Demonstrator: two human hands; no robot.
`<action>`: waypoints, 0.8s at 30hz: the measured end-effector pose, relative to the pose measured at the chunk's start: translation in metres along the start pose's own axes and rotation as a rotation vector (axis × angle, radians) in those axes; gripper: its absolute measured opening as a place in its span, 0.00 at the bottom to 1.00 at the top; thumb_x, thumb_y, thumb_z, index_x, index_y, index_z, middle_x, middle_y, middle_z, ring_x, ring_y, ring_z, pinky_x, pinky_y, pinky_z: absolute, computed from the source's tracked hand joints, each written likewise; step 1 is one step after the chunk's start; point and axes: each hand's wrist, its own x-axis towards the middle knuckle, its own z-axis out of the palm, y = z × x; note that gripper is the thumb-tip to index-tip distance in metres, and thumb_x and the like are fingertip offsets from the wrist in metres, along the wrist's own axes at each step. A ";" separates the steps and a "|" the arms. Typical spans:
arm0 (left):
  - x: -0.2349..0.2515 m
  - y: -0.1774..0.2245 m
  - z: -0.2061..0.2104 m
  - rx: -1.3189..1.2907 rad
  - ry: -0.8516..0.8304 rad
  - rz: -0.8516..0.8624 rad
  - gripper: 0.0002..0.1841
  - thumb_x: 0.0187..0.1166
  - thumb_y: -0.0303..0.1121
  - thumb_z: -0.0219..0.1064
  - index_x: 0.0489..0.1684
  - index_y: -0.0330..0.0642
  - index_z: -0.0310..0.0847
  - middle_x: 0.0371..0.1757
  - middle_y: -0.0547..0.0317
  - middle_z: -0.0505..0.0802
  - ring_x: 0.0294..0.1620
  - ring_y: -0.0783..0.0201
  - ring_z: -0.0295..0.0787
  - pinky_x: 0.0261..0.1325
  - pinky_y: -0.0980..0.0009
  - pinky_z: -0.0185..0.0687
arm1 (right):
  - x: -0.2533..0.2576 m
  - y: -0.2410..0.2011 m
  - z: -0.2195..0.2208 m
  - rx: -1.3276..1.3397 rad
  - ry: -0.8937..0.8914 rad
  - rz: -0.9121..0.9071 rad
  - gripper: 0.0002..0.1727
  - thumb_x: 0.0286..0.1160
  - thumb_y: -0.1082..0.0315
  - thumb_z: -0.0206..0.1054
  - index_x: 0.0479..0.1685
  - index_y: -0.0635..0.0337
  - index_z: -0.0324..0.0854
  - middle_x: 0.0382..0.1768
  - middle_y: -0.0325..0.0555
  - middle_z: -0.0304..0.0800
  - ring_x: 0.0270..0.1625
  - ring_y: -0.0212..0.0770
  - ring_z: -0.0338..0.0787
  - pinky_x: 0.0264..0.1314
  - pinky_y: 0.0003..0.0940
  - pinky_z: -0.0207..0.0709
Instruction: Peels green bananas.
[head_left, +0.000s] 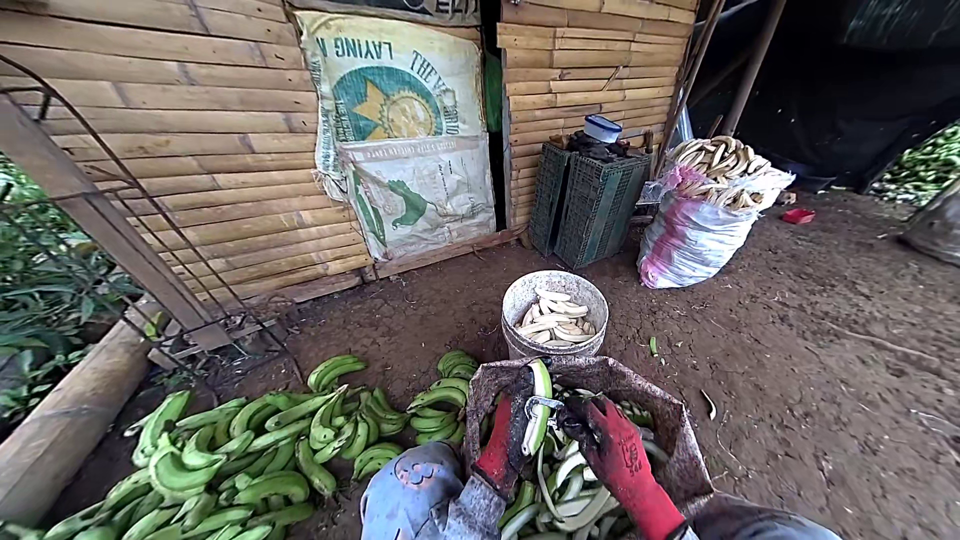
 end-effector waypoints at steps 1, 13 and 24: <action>0.001 -0.007 -0.005 0.126 -0.071 0.005 0.20 0.93 0.34 0.46 0.70 0.29 0.75 0.53 0.50 0.90 0.50 0.68 0.88 0.59 0.71 0.83 | 0.008 0.006 -0.002 -0.010 -0.021 0.062 0.21 0.65 0.67 0.71 0.58 0.66 0.89 0.54 0.68 0.91 0.57 0.69 0.92 0.57 0.64 0.83; 0.008 0.002 -0.001 -0.561 0.166 -0.060 0.18 0.96 0.34 0.40 0.52 0.35 0.77 0.40 0.53 0.93 0.42 0.64 0.94 0.48 0.70 0.91 | -0.013 -0.006 0.000 0.201 0.017 -0.050 0.19 0.68 0.58 0.71 0.55 0.56 0.92 0.49 0.51 0.95 0.49 0.51 0.95 0.51 0.50 0.88; -0.017 0.016 0.021 0.194 0.265 0.061 0.20 0.93 0.28 0.44 0.71 0.20 0.71 0.61 0.38 0.85 0.59 0.67 0.81 0.68 0.74 0.74 | 0.007 0.001 0.006 -0.087 0.107 -0.057 0.21 0.58 0.66 0.71 0.53 0.63 0.92 0.49 0.66 0.92 0.51 0.70 0.92 0.50 0.66 0.83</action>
